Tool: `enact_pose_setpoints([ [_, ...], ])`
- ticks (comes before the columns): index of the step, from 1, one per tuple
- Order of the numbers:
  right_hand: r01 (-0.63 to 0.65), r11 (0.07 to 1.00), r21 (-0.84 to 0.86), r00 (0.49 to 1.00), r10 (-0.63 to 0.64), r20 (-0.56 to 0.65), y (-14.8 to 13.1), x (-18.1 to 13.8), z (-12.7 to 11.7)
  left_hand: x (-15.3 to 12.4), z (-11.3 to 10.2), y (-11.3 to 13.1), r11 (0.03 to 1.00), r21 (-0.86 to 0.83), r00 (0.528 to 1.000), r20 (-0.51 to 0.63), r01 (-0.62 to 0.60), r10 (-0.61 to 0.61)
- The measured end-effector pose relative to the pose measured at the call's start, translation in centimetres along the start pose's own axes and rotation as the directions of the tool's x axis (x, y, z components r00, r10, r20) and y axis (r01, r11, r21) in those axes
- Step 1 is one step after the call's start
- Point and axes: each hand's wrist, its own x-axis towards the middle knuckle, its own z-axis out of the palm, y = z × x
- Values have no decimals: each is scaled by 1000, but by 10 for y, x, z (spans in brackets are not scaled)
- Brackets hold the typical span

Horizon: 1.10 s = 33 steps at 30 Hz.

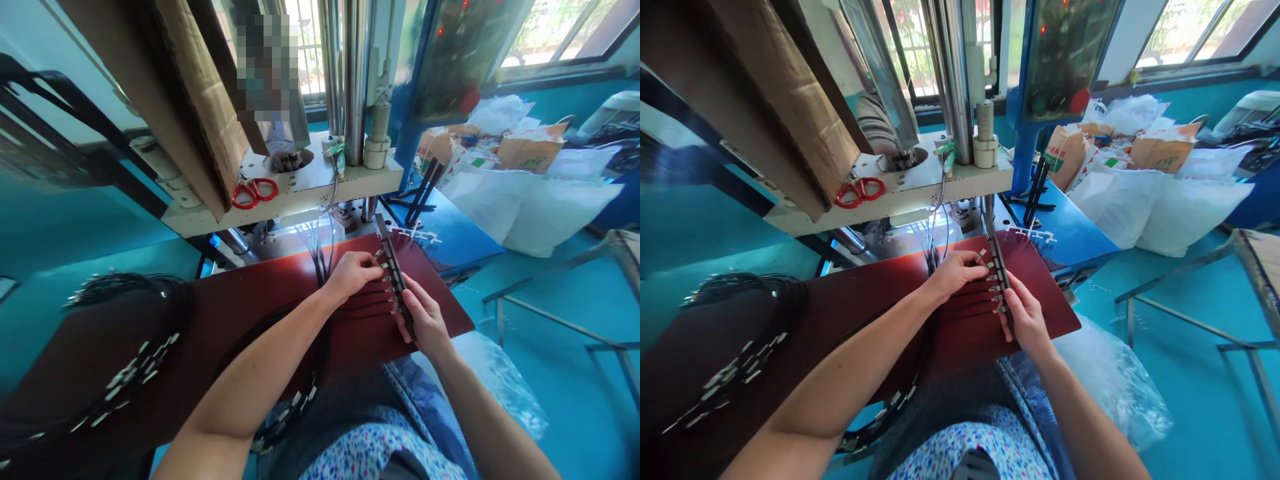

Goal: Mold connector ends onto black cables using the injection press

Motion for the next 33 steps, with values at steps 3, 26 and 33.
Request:
enact_pose_setpoints([
  [3, -9, 1000, -6, 1000, 9, 17, 0, 1, -2, 2, -1, 0, 1000, -12, 1000, 17, 16, -16],
  [26, -37, 999, -30, 999, 37, -3, -4, 2, -1, -4, -41, -6, 919, -389, 993, 119, 58, -12],
  [33, -52, 999, -15, 998, 52, 24, -5, 1, 1, 2, -25, -4, 998, -67, 997, -77, 18, -24],
])
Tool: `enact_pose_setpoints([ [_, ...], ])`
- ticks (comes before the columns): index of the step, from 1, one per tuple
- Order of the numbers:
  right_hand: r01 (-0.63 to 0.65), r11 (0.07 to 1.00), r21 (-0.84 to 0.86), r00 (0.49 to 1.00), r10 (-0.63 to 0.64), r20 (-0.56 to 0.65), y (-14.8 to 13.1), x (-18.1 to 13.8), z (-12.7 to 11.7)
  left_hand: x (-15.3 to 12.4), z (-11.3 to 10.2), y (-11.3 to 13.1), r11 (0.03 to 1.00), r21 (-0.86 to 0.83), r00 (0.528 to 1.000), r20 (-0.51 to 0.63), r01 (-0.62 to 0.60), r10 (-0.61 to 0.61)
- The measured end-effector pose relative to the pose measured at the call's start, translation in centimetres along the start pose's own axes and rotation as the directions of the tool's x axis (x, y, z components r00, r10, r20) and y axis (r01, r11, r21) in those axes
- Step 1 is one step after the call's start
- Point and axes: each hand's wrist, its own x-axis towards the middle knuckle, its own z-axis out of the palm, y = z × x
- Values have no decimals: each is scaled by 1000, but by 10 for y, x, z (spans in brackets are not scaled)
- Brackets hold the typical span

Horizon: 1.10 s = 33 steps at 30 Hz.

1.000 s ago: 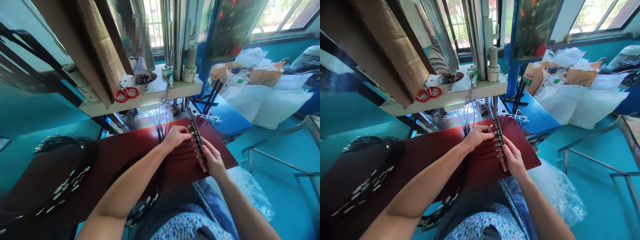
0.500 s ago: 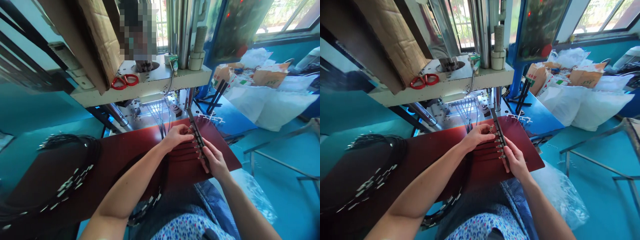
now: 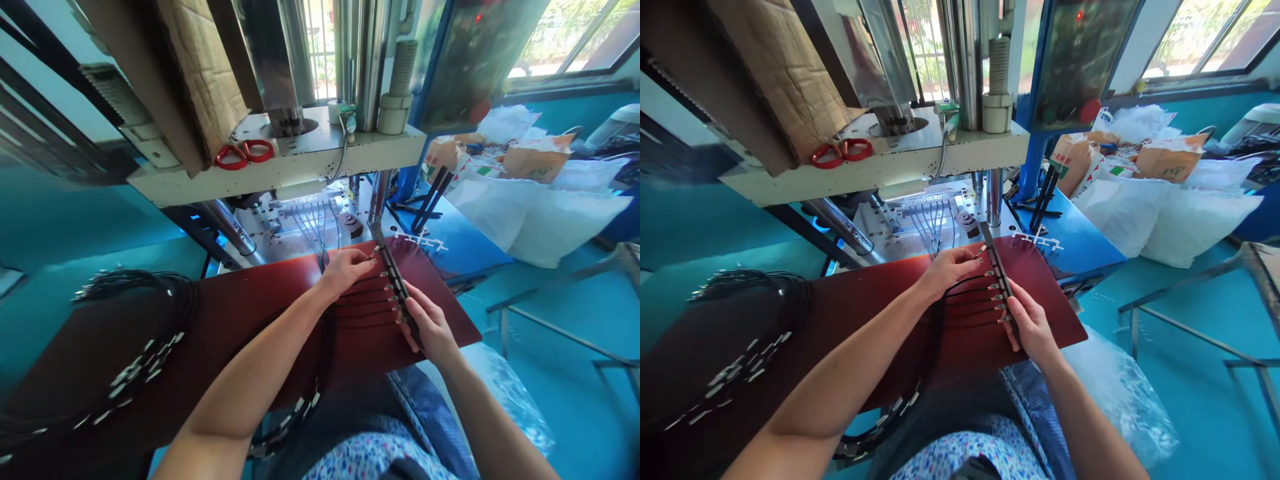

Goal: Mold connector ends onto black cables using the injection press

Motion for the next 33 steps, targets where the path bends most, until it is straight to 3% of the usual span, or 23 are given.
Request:
enact_pose_setpoints([
  [3, 4, 999, -39, 1000, -3, 23, 0, 0, -1, 6, 8, 1, 981, 182, 998, -7, -63, 65],
  [8, -9, 998, -54, 999, 10, 33, 1, 1, -3, 11, 7, 1, 978, 200, 997, 68, -61, 48],
  [19, 45, 979, -199, 996, -28, 85, 1, 3, 2, 10, 7, -6, 998, 28, 999, 13, -50, 50],
  [26, 9, 996, -94, 1000, -8, 8, 1, 2, -1, 11, 4, -1, 958, -268, 992, -93, -103, 81],
  [33, -3, 999, -51, 1000, 4, 23, 2, 2, -5, 15, -1, 12, 993, -88, 992, 109, 81, -71],
])
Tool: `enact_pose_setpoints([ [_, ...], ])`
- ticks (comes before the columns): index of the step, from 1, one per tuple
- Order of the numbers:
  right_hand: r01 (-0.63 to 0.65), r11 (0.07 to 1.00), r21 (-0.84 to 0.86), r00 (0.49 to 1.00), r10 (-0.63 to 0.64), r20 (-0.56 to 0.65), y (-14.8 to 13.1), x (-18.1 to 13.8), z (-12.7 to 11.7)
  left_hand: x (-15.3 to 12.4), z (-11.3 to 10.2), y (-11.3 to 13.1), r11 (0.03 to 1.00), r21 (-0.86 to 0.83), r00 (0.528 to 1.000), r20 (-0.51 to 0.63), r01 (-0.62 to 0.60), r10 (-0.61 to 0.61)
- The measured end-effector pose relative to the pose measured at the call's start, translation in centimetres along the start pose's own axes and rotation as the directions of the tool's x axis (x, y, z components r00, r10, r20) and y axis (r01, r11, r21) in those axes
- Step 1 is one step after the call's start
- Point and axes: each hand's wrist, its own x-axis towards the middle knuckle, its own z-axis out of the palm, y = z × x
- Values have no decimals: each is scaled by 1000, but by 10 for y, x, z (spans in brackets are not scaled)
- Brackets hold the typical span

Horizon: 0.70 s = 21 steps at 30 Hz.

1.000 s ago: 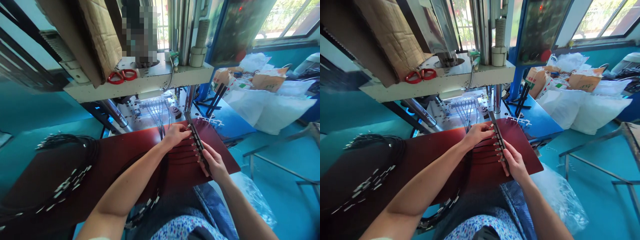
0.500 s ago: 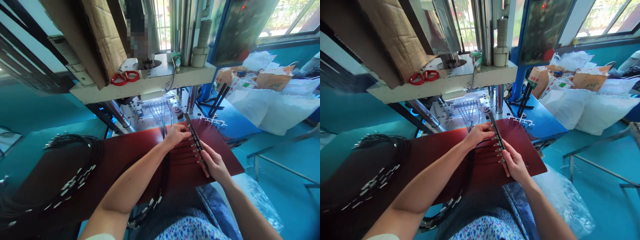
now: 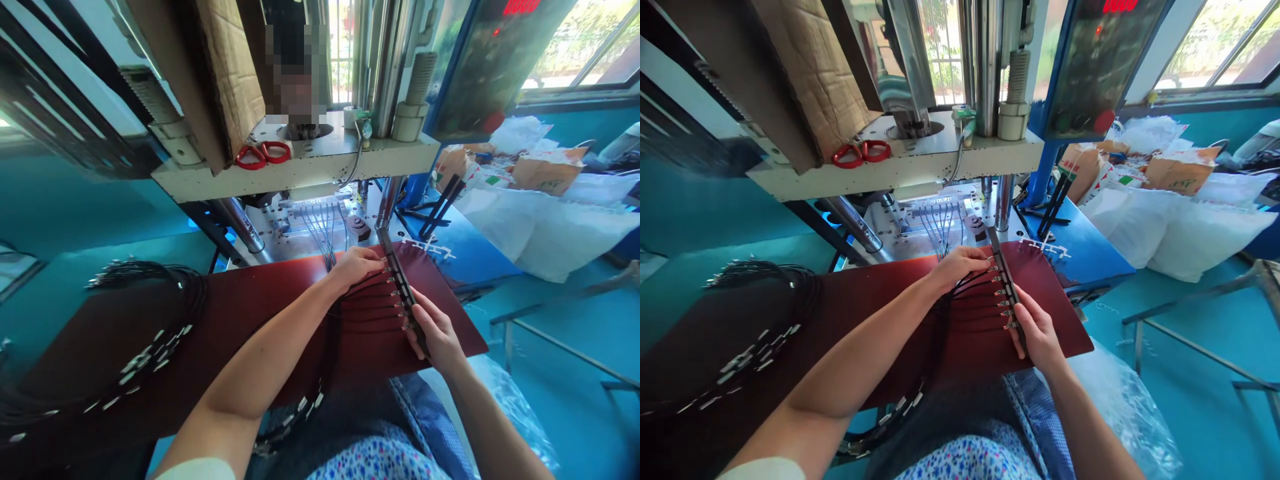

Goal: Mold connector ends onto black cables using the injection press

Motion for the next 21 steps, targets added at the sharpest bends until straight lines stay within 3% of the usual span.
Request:
enact_pose_setpoints([
  [8, -25, 1000, -3, 1000, 25, 17, -1, 1, -3, 13, -6, 3, 990, -38, 983, 132, 136, -129],
  [15, -11, 994, -110, 1000, 13, 18, -4, 1, 4, 15, -7, 3, 996, -12, 989, 125, 83, -80],
  [18, -4, 978, -209, 999, 13, 41, -6, 2, 9, 18, -7, -5, 994, 90, 996, 72, 53, -60],
  [21, -42, 951, -306, 995, 69, 76, -6, 5, 11, 19, -9, -14, 921, 383, 998, 53, -63, 46],
])
